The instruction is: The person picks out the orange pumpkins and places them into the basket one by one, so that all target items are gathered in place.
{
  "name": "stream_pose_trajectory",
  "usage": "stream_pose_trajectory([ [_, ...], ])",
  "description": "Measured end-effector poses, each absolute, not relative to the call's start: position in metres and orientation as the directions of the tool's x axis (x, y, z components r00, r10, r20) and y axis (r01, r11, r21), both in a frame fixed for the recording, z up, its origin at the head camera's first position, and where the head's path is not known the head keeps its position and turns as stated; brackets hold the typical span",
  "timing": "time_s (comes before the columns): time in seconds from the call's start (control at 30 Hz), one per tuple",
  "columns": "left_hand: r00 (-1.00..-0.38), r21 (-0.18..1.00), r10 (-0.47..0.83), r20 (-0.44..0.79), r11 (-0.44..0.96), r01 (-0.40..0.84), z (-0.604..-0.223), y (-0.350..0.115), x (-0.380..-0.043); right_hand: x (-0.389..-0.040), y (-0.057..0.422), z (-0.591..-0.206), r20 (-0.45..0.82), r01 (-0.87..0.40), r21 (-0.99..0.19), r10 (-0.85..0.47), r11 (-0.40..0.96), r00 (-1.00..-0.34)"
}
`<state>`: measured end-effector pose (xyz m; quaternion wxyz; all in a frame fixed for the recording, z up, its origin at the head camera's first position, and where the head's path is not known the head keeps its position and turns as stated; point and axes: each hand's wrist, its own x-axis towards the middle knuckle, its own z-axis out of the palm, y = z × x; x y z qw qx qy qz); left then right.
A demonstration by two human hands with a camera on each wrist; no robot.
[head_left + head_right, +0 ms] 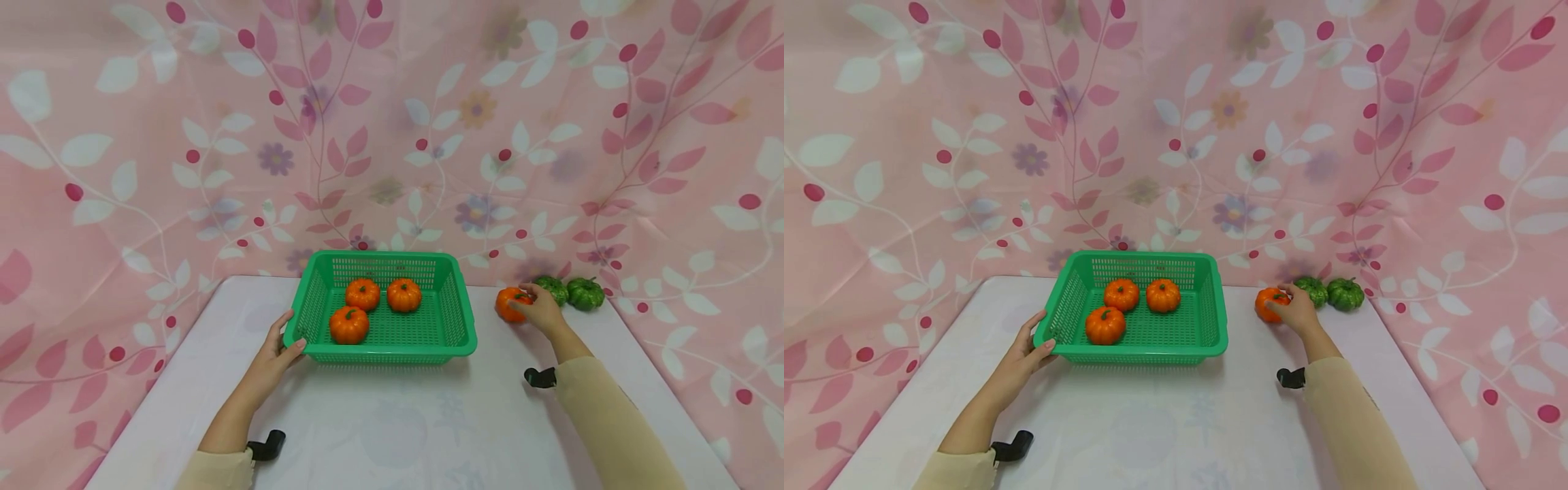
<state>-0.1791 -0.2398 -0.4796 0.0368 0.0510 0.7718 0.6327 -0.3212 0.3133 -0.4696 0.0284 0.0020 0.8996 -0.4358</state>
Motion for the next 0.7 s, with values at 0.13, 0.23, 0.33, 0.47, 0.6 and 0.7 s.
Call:
stream_pose_trajectory([
  [0.13, -0.992, 0.982, 0.126, 0.013, 0.186, 0.036, -0.4789, -0.2394, -0.1788, -0.3227, 0.3134, -0.4711, -0.069, 0.047, -0.782, -0.013, 0.622, -0.998],
  [0.23, -0.992, 0.982, 0.127, 0.014, 0.184, 0.038, -0.4786, -0.2394, -0.1786, -0.3242, 0.3146, -0.4724, -0.075, 0.048, -0.773, -0.017, 0.632, -0.997],
  [0.33, -0.992, 0.982, 0.129, 0.016, 0.183, 0.039, -0.4785, -0.2394, -0.1785, -0.3260, 0.3157, -0.4737, -0.081, 0.048, -0.769, -0.023, 0.637, -0.996],
  [0.47, -0.991, 0.983, 0.129, 0.017, 0.181, 0.040, -0.4785, -0.2395, -0.1786, -0.3272, 0.3158, -0.4750, -0.099, 0.064, -0.781, -0.023, 0.622, -0.995],
  [0.6, -0.991, 0.983, 0.131, 0.017, 0.177, 0.040, -0.4787, -0.2393, -0.1790, -0.3272, 0.3151, -0.4760, -0.119, 0.081, -0.787, -0.022, 0.612, -0.993],
  [0.7, -0.991, 0.983, 0.132, 0.017, 0.177, 0.040, -0.4786, -0.2391, -0.1790, -0.3273, 0.3148, -0.4765, -0.127, 0.087, -0.785, -0.022, 0.614, -0.992],
])
